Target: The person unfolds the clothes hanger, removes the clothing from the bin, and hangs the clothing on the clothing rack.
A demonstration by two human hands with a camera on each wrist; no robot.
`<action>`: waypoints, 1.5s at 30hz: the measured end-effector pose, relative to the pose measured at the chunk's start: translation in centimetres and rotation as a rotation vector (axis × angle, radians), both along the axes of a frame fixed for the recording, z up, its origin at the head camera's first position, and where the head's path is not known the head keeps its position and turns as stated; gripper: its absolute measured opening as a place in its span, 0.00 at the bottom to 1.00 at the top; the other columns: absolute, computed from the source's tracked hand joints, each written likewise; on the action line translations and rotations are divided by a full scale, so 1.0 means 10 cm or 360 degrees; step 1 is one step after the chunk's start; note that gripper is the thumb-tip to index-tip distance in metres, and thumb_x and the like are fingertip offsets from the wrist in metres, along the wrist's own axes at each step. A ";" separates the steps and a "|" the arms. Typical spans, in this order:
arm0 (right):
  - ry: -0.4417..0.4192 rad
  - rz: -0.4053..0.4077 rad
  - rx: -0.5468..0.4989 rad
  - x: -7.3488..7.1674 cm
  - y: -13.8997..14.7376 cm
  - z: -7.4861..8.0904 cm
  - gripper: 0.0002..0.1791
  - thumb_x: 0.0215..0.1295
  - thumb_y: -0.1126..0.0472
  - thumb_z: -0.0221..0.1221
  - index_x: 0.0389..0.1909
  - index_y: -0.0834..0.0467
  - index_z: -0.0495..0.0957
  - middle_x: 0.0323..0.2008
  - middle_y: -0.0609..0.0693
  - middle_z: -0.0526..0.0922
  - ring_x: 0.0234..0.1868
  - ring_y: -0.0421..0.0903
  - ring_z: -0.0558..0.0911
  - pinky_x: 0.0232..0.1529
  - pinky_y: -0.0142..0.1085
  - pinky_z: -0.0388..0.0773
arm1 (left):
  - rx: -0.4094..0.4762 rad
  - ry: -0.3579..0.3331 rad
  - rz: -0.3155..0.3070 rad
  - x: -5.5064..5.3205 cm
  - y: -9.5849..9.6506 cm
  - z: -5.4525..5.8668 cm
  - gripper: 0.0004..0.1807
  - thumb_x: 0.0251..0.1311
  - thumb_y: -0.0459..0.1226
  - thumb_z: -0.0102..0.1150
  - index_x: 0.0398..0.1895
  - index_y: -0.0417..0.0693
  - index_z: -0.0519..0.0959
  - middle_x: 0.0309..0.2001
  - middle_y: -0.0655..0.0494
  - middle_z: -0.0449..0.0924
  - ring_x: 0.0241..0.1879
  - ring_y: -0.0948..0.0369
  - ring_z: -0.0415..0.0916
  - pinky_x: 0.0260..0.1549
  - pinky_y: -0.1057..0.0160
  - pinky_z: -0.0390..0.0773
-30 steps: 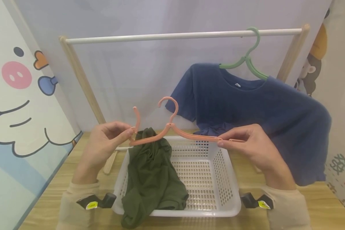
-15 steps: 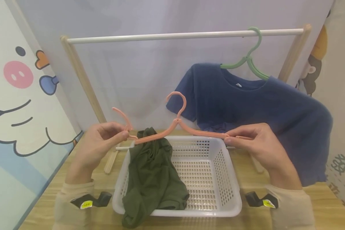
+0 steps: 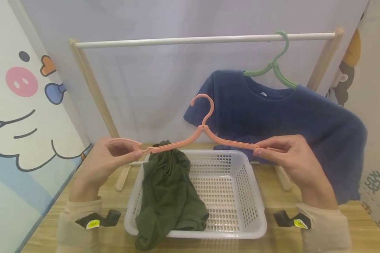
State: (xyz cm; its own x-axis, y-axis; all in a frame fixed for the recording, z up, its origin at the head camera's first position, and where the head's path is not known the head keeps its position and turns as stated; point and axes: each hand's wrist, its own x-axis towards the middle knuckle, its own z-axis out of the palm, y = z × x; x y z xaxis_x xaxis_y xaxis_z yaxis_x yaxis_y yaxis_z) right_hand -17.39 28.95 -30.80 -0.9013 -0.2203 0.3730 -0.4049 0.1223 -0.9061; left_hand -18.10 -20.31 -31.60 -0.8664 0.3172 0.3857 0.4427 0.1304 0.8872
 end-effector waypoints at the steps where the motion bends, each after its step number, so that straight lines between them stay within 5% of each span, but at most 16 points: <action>1: 0.0005 0.0001 -0.0002 0.00 0.00 0.00 0.08 0.69 0.82 0.68 0.47 0.75 0.89 0.38 0.54 0.94 0.38 0.45 0.90 0.43 0.30 0.87 | 0.0004 -0.0004 -0.0013 0.00 -0.01 -0.01 0.08 0.71 0.33 0.76 0.47 0.36 0.92 0.42 0.51 0.93 0.35 0.59 0.86 0.37 0.63 0.85; 6: 0.0020 0.0023 -0.0030 0.01 -0.01 0.01 0.08 0.70 0.82 0.67 0.46 0.76 0.89 0.38 0.54 0.94 0.38 0.45 0.91 0.44 0.30 0.87 | -0.0004 -0.0068 -0.0029 0.00 -0.01 0.00 0.09 0.69 0.30 0.76 0.48 0.35 0.93 0.38 0.52 0.94 0.36 0.59 0.88 0.40 0.62 0.88; 12: 0.0022 0.0044 -0.0072 0.01 -0.01 0.01 0.08 0.71 0.82 0.66 0.47 0.76 0.89 0.38 0.54 0.94 0.40 0.44 0.91 0.46 0.30 0.87 | -0.0098 -0.0117 -0.0002 0.01 0.04 0.01 0.04 0.66 0.33 0.79 0.38 0.41 0.94 0.24 0.60 0.79 0.25 0.63 0.62 0.32 0.62 0.75; 15: 0.0010 0.0047 -0.0077 0.01 -0.01 0.01 0.08 0.71 0.82 0.66 0.47 0.76 0.89 0.38 0.54 0.95 0.41 0.44 0.91 0.47 0.30 0.87 | -0.0110 -0.0113 -0.0010 0.00 0.05 -0.01 0.03 0.67 0.33 0.79 0.37 0.41 0.94 0.24 0.58 0.78 0.24 0.63 0.60 0.31 0.61 0.73; 21: -0.0013 0.0004 -0.0039 0.02 -0.02 0.02 0.08 0.69 0.82 0.68 0.47 0.75 0.89 0.38 0.54 0.94 0.39 0.45 0.90 0.43 0.31 0.87 | -0.0151 -0.0154 -0.0071 0.00 0.04 -0.02 0.04 0.68 0.32 0.77 0.41 0.38 0.94 0.33 0.52 0.89 0.28 0.63 0.73 0.38 0.60 0.83; 28: -0.0009 0.0072 -0.0028 0.04 -0.02 0.03 0.08 0.70 0.83 0.66 0.46 0.75 0.89 0.37 0.55 0.94 0.38 0.44 0.90 0.41 0.31 0.87 | -0.0111 -0.0158 -0.0142 -0.03 0.08 -0.02 0.10 0.73 0.28 0.71 0.53 0.32 0.91 0.46 0.46 0.94 0.43 0.59 0.91 0.47 0.56 0.91; 35: -0.0020 0.0012 0.0063 0.02 -0.05 0.02 0.08 0.69 0.80 0.69 0.47 0.73 0.90 0.38 0.55 0.93 0.37 0.46 0.89 0.42 0.32 0.87 | -0.0097 -0.0136 -0.0052 -0.04 0.12 -0.02 0.13 0.75 0.33 0.71 0.55 0.32 0.90 0.47 0.46 0.94 0.45 0.48 0.92 0.50 0.50 0.91; 45: -0.0050 -0.0222 0.0507 0.04 -0.07 0.03 0.19 0.72 0.67 0.74 0.62 0.58 0.89 0.52 0.45 0.93 0.48 0.43 0.90 0.47 0.30 0.86 | -0.0128 -0.0118 0.0048 -0.04 0.08 -0.04 0.09 0.74 0.34 0.73 0.50 0.37 0.93 0.40 0.44 0.94 0.40 0.47 0.90 0.46 0.56 0.90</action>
